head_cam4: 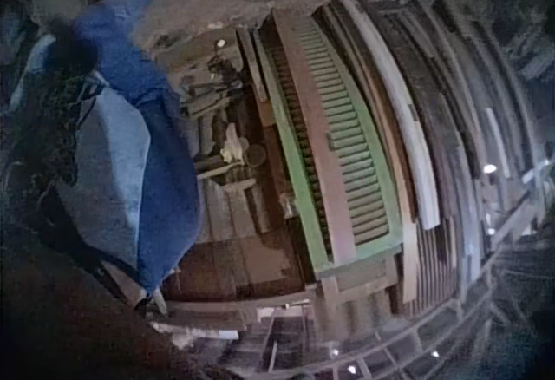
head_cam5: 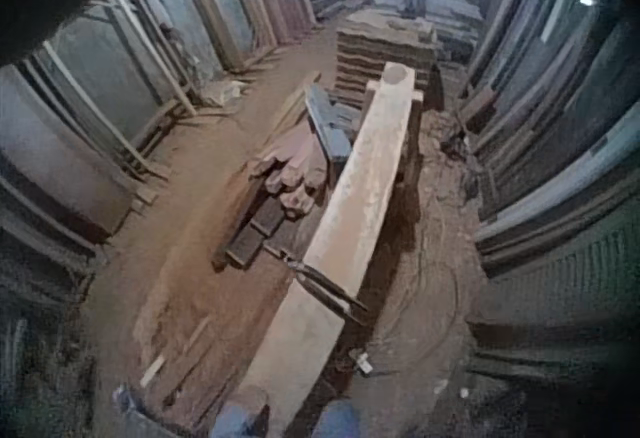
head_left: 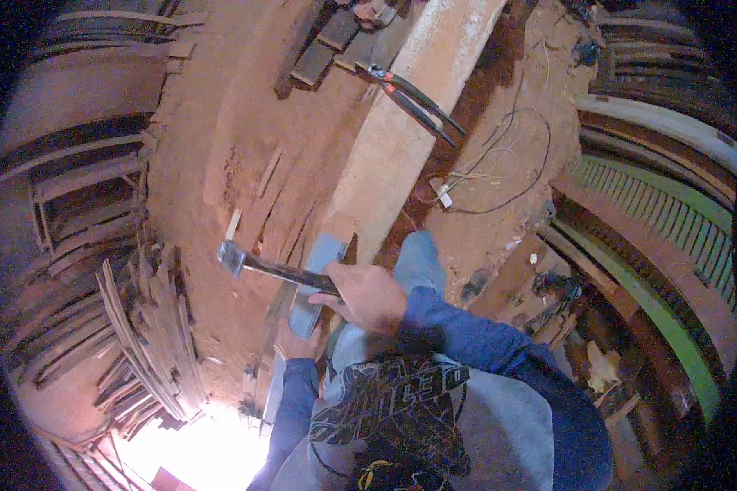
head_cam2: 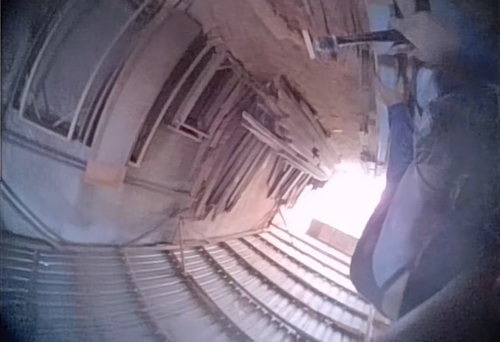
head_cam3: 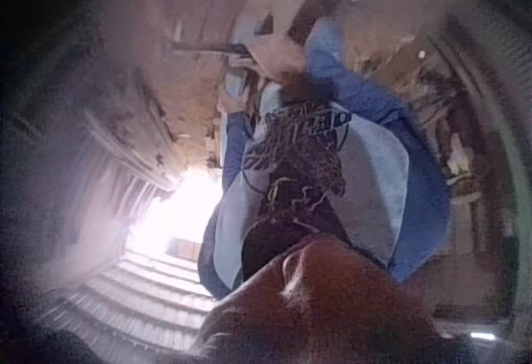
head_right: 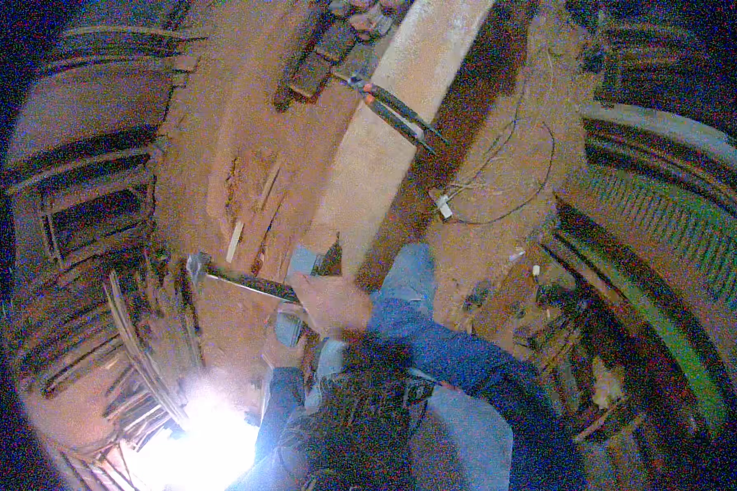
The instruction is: The person hammers nails into a long, light-blue painted wooden plank resting on a workbench. They use a hammer and pliers to drive nails and adjust the wood. The person also uses a tape measure to check the plank's dimensions.
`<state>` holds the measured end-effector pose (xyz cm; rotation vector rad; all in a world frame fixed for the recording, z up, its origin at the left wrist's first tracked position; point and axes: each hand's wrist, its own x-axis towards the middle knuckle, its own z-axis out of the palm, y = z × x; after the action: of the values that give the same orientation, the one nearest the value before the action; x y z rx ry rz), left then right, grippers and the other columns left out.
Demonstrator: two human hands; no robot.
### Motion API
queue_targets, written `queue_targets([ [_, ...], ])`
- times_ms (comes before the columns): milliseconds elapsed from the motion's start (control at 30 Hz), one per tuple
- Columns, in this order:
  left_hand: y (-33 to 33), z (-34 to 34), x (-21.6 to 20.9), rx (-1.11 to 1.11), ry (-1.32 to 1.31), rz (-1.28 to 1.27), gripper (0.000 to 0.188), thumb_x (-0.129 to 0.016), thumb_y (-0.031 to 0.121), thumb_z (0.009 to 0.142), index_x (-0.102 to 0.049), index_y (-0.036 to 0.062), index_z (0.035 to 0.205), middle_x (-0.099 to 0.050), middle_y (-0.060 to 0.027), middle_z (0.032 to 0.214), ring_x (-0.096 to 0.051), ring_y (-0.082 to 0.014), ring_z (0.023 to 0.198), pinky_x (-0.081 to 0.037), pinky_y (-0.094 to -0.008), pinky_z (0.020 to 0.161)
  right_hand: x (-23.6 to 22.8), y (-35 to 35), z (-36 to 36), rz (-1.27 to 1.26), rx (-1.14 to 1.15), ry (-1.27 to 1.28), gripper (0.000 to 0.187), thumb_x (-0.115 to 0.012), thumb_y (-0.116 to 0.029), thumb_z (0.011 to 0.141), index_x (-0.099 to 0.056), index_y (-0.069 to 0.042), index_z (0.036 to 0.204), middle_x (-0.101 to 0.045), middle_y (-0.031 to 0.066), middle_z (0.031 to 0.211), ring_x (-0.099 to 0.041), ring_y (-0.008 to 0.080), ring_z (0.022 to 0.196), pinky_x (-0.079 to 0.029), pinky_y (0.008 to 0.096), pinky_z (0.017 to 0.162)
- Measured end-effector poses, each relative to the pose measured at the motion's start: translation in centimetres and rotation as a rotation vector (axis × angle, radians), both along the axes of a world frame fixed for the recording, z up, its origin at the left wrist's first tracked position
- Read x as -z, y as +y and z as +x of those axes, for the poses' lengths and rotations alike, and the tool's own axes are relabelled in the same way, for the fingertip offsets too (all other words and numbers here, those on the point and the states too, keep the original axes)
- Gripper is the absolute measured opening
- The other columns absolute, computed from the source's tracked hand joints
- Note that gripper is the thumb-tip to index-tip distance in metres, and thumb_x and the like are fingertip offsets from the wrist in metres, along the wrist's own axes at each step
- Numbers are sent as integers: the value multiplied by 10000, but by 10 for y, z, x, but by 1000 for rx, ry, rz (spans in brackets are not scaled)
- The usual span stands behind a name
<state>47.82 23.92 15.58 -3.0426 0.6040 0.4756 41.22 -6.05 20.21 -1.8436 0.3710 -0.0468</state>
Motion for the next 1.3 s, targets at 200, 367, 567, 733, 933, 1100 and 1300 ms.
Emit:
queue_targets([
  [200, 16, 3, 23, -73, 73, -198, 751, -873, 360, 572, -583, 23, 1177, -668, -201, 1022, -654, -375, 951, -518, -453, 836, 11, 13, -5, 269, 227, -95, 434, -691, -393, 867, -518, -25, 1020, -608, 175, 712, -643, 378, 648, -500, 457, 537],
  [367, 21, 1, 25, -147, 103, -232, 725, -865, 382, 593, -600, 17, 1160, -672, -189, 1002, -658, -358, 933, -519, -435, 834, 12, 9, 2, 131, 161, -82, 419, -678, -367, 882, -519, -23, 1061, -612, 158, 690, -644, 355, 622, -508, 436, 527],
  [567, 44, 4, 44, -299, 126, -367, 616, -852, 390, 614, -628, 20, 1053, -673, -175, 981, -653, -354, 891, -508, -443, 761, 1, -6, 19, 40, -37, 43, 286, -625, -277, 902, -508, -37, 1004, -624, 130, 686, -658, 318, 583, -524, 408, 473],
  [733, -4, 7, 30, 182, -106, -330, 535, -676, 394, 792, -591, 36, 1180, -654, -176, 1045, -615, -326, 999, -482, -446, 849, -4, -10, 51, -65, -146, -11, 229, -610, -165, 854, -495, -31, 1000, -624, 121, 653, -676, 294, 577, -538, 389, 444],
  [933, -33, -7, -7, 56, -117, -194, 609, -862, 341, 567, -627, 53, 1050, -679, -161, 920, -659, -380, 866, -517, -443, 771, 14, -31, 75, 72, -233, 157, 234, -581, -210, 910, -544, -5, 1016, -645, 197, 751, -678, 365, 682, -544, 419, 573],
  [1100, 3, -1, 3, -46, -7, -107, 661, -865, 346, 557, -612, 63, 1098, -661, -172, 1007, -642, -367, 947, -501, -458, 828, 26, -63, 38, 140, 133, 248, 333, -655, -308, 896, -610, -25, 1066, -645, 204, 852, -651, 352, 808, -517, 423, 680],
  [1300, 33, -1, -46, -125, 74, 49, 774, -891, 329, 522, -570, 71, 1177, -607, -188, 1166, -561, -393, 1109, -432, -478, 955, 20, -112, -19, 69, 440, 218, 269, -660, -295, 926, -561, -47, 963, -517, 10, 633, -512, 129, 542, -443, 293, 524],
])
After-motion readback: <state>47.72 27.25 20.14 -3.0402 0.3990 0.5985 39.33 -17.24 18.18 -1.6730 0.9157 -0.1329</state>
